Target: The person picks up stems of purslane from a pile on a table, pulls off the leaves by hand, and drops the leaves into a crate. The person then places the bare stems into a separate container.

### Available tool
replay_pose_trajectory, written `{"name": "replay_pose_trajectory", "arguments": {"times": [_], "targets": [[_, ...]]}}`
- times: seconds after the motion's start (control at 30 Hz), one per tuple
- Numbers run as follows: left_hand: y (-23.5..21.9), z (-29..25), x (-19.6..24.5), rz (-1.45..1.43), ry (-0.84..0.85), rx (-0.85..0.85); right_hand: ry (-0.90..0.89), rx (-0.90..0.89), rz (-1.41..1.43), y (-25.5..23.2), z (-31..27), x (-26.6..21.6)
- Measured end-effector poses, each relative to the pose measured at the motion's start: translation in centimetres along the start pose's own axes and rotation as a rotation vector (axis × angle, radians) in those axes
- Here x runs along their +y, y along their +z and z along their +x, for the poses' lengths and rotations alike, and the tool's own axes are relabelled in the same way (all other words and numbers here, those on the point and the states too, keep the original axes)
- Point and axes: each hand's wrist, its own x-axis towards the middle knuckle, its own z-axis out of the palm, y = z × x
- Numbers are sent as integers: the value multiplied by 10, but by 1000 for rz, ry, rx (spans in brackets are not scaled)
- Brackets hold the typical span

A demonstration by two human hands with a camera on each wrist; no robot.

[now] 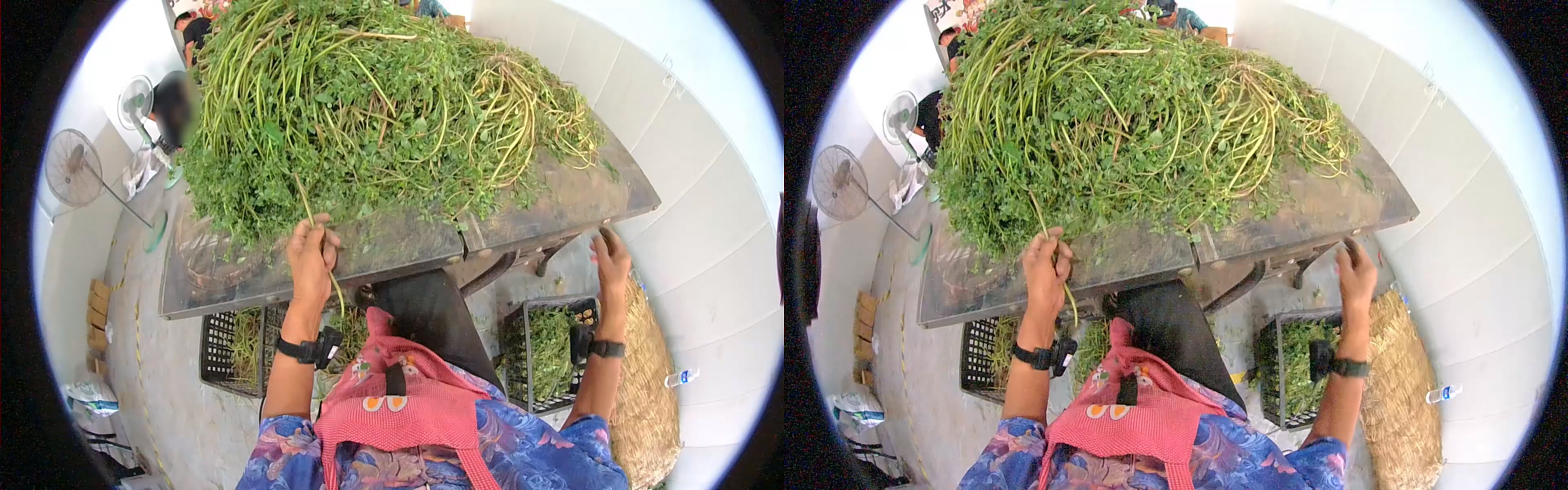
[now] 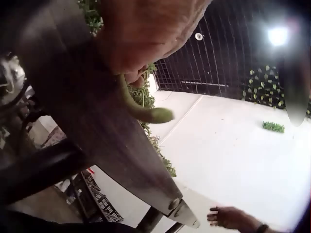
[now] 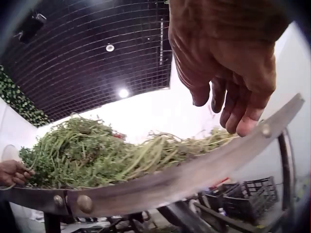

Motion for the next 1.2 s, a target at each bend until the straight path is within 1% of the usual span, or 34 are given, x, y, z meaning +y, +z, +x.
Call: {"name": "replay_pose_trajectory", "arguments": {"times": [0.03,0.1,0.17,0.23,0.3,0.33,0.4,0.43,0.47,0.53,0.57,0.6,0.63,0.7,0.73,0.8,0.83,0.87,0.9,0.93,0.97,1.03,1.07,1.13,1.17,1.2], "targets": [[-1,2,-4,31,18,-24,-96,-33,-26,16,16,-13],[1,1,-5,59,2,-16,-156,-34,18,51,43,-49],[0,-1,-6,102,35,-60,-134,-61,166,78,71,-84],[-3,-2,-6,109,33,-57,-300,4,50,100,105,-103],[-3,-2,-7,105,55,-78,-416,31,-58,119,137,-123],[-3,-2,-8,117,50,-73,-417,30,-54,129,154,-132],[-3,-2,-9,129,35,-66,-492,23,-227,147,187,-147],[-3,-2,-8,139,17,-63,-491,20,-222,157,205,-151],[0,-2,-9,156,46,-57,-493,12,-268,167,221,-156],[1,-4,-10,179,29,-47,-495,-2,-314,187,253,-156],[1,-4,-10,202,12,-39,-551,34,-377,198,267,-154],[2,-5,-8,235,8,-45,-607,68,-438,208,273,-155],[3,-5,-6,240,6,-35,-607,59,-432,216,277,-154],[5,-6,-5,246,-12,-45,-481,-9,-471,228,282,-158],[5,-6,-7,250,-13,-30,-437,-119,-506,229,290,-156],[0,-8,-12,296,-33,-14,-507,-98,-509,230,294,-145],[0,-8,-13,318,-25,-10,-569,-56,-563,231,297,-134],[1,-8,-13,342,-16,-2,-535,-48,-575,227,288,-137],[3,-8,-10,341,11,-23,-476,-38,-508,225,284,-138],[4,-9,-9,340,32,-51,-478,-40,-361,224,300,-118],[2,-9,-10,340,47,0,-529,-61,-291,215,281,-129],[-3,-7,-17,365,138,-107,-486,-27,-445,202,255,-147],[-3,-8,-15,360,143,-89,-502,-37,-442,200,247,-147],[-1,-8,-8,339,110,-139,-491,31,-476,192,241,-149],[-1,-8,-9,334,115,-133,-500,30,-475,187,243,-154],[-1,-7,-12,326,105,-127,-441,49,-463,181,241,-162]]}}
